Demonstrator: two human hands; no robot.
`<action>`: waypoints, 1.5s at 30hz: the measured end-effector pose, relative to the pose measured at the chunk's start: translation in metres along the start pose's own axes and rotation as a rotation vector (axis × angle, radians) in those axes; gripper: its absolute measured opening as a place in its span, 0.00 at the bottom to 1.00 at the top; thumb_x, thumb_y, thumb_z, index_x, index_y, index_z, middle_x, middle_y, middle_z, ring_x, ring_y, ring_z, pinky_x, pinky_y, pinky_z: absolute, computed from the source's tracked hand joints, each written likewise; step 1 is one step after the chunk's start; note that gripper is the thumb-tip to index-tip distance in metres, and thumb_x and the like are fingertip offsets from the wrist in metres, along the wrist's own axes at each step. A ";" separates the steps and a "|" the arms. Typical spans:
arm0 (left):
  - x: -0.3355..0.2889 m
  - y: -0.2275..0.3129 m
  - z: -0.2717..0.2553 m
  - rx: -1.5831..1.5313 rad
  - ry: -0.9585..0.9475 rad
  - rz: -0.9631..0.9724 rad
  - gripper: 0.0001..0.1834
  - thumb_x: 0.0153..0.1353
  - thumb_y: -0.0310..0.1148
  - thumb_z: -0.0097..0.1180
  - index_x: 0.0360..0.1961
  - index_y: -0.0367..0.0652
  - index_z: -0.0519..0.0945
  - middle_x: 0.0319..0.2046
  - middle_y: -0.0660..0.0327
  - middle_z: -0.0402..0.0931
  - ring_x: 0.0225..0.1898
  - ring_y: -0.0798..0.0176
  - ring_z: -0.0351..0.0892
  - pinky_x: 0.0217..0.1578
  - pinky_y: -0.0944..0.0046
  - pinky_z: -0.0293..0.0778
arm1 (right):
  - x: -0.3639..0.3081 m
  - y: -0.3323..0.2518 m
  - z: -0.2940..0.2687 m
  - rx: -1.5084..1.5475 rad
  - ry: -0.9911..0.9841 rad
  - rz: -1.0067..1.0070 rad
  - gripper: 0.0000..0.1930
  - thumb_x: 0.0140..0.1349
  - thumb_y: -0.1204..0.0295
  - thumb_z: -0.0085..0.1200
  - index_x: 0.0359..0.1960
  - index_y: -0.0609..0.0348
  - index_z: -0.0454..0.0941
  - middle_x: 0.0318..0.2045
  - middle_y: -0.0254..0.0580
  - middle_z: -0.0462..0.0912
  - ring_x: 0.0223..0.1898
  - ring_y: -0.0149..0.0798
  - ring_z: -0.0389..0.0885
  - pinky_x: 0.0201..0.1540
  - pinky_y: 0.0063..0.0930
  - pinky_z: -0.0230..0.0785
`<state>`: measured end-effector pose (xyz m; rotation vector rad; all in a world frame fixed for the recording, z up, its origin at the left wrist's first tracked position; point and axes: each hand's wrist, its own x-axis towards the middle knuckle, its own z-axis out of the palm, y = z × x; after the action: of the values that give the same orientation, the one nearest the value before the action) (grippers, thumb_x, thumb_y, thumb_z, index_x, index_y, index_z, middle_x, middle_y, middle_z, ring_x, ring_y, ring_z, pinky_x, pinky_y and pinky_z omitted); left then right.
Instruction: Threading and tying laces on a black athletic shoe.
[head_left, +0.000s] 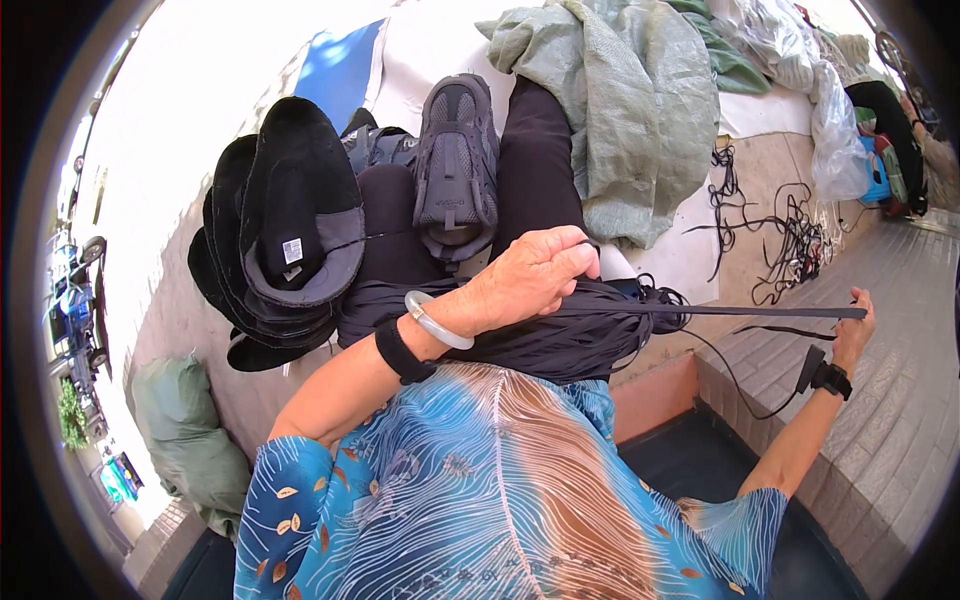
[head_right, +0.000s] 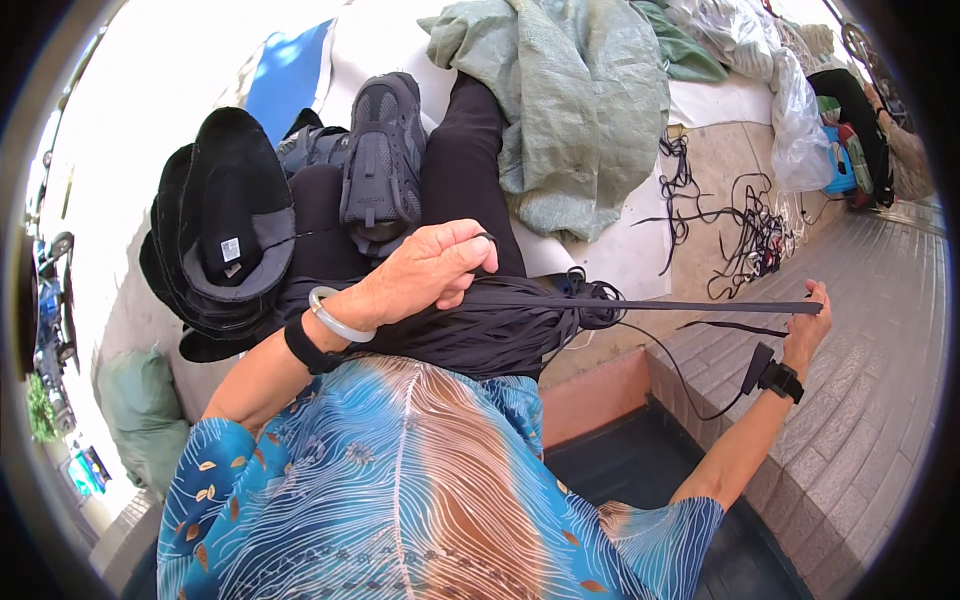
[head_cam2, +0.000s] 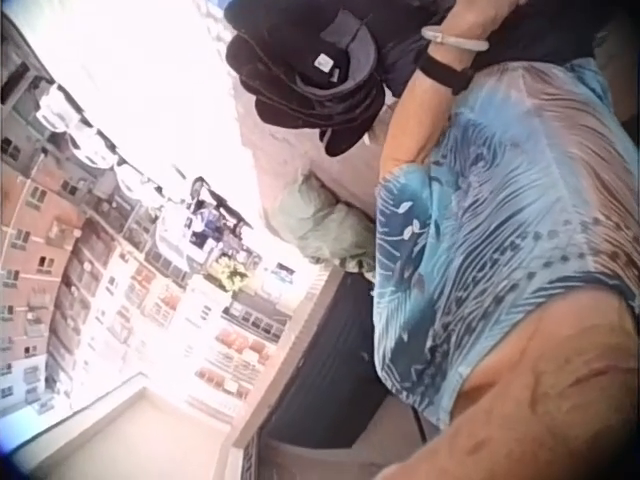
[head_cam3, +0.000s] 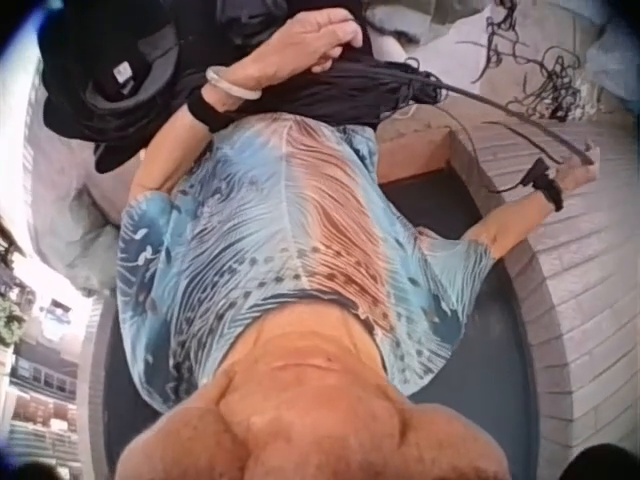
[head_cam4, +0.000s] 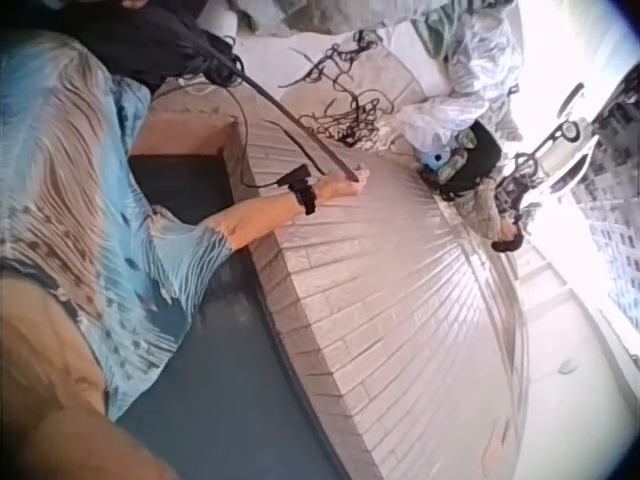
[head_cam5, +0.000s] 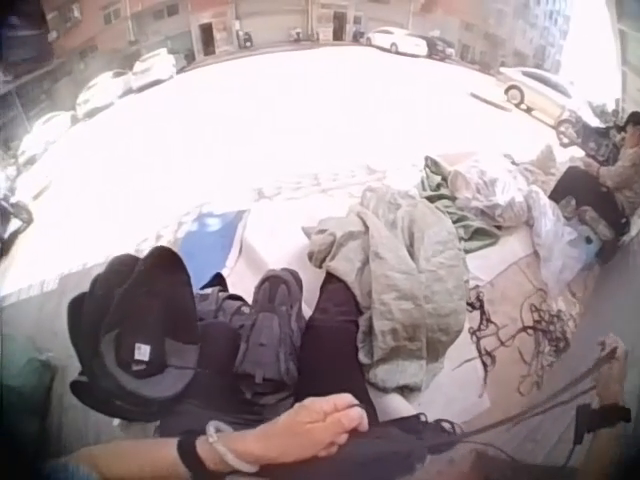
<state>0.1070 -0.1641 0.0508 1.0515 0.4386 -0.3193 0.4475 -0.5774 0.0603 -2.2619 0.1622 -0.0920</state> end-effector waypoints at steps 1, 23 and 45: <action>-0.008 0.004 -0.005 -0.037 0.039 0.062 0.13 0.70 0.39 0.44 0.34 0.40 0.72 0.16 0.75 0.54 0.17 0.80 0.50 0.18 0.75 0.57 | 0.000 -0.016 0.005 0.080 0.028 -0.089 0.17 0.66 0.56 0.47 0.40 0.58 0.78 0.17 0.22 0.59 0.13 0.16 0.53 0.13 0.15 0.43; -0.156 -0.044 -0.196 0.670 1.280 0.292 0.11 0.64 0.34 0.52 0.38 0.37 0.77 0.26 0.67 0.75 0.27 0.74 0.70 0.31 0.72 0.69 | -0.310 -0.153 0.326 -0.256 -1.101 -0.847 0.19 0.59 0.61 0.56 0.28 0.69 0.70 0.23 0.64 0.77 0.32 0.65 0.78 0.34 0.48 0.69; -0.180 0.011 -0.125 1.494 1.488 0.260 0.11 0.60 0.35 0.56 0.31 0.35 0.77 0.29 0.56 0.76 0.28 0.51 0.74 0.32 0.58 0.70 | -0.231 -0.131 0.247 -0.346 -1.195 -0.541 0.14 0.59 0.65 0.53 0.27 0.68 0.77 0.14 0.42 0.72 0.18 0.35 0.71 0.26 0.31 0.63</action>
<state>-0.0685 -0.0406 0.0945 2.7365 1.4646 0.6068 0.2604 -0.2730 0.0001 -2.2445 -1.1206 1.0427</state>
